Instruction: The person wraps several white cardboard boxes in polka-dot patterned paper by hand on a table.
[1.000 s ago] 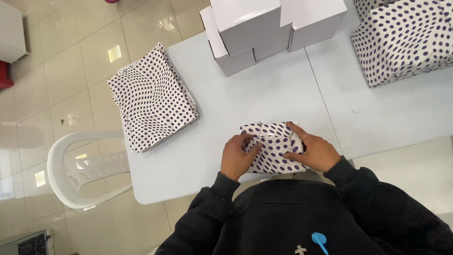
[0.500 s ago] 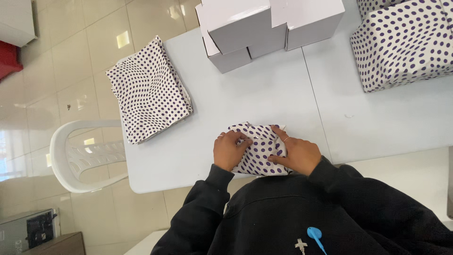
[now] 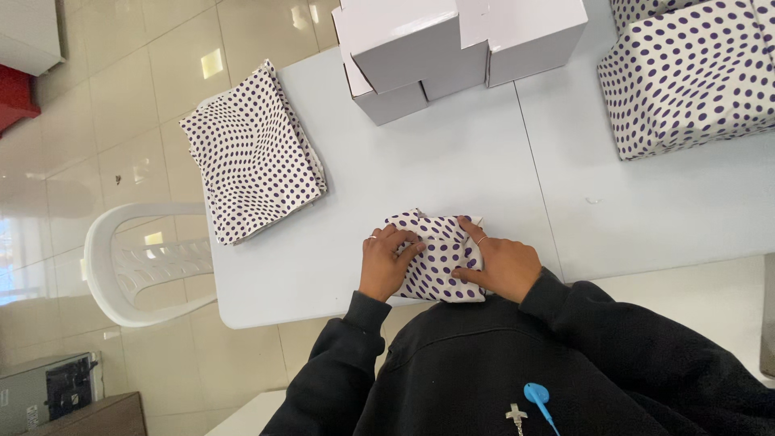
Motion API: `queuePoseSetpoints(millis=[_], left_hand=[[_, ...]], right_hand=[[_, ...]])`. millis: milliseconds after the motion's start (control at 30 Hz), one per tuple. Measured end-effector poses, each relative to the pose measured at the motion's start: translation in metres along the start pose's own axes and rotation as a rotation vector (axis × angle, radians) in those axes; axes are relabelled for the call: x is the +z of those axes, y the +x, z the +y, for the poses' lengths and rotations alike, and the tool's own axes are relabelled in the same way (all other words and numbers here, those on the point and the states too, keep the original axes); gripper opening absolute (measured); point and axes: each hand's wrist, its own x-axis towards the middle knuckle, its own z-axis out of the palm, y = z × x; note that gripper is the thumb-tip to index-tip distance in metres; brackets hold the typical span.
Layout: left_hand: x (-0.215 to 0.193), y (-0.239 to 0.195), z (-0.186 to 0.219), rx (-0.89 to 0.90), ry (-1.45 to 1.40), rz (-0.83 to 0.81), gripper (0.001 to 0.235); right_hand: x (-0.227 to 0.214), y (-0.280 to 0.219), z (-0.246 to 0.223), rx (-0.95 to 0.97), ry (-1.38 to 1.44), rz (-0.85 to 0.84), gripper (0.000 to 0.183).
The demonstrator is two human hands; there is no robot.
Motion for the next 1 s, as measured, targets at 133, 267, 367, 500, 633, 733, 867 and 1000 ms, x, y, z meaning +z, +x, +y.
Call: queuePoseSetpoints(millis=[133, 267, 367, 500, 633, 733, 867, 1000], left_hand=[[0.000, 0.001, -0.003, 0.019, -0.026, 0.005, 0.024], [-0.005, 0.003, 0.002, 0.023, -0.128, -0.010, 0.021], [-0.005, 0.001, -0.003, 0.052, -0.135, -0.001, 0.019], [-0.019, -0.005, 0.006, 0.144, -0.151, 0.026, 0.017], [-0.039, -0.022, 0.014, 0.258, -0.135, 0.060, 0.020], [-0.061, -0.040, 0.011, 0.456, -0.044, 0.165, 0.027], [-0.059, -0.045, -0.021, 0.336, -0.280, 0.356, 0.038], [-0.039, -0.026, -0.059, -0.611, -0.496, -0.020, 0.073]], right_hand=[[0.006, 0.003, 0.003, -0.001, 0.009, 0.027, 0.104], [0.007, 0.005, 0.003, 0.012, -0.019, 0.017, 0.104], [0.003, 0.005, 0.004, 0.014, -0.003, 0.016, 0.106], [0.007, 0.006, 0.007, -0.006, 0.005, 0.035, 0.107], [-0.001, -0.003, 0.002, -0.016, 0.028, 0.052, 0.104], [0.004, 0.002, 0.010, 0.005, 0.067, 0.054, 0.105], [0.035, 0.034, 0.055, -0.019, 0.424, 0.198, 0.079], [0.014, 0.035, 0.043, 0.263, 0.829, 0.097, 0.098]])
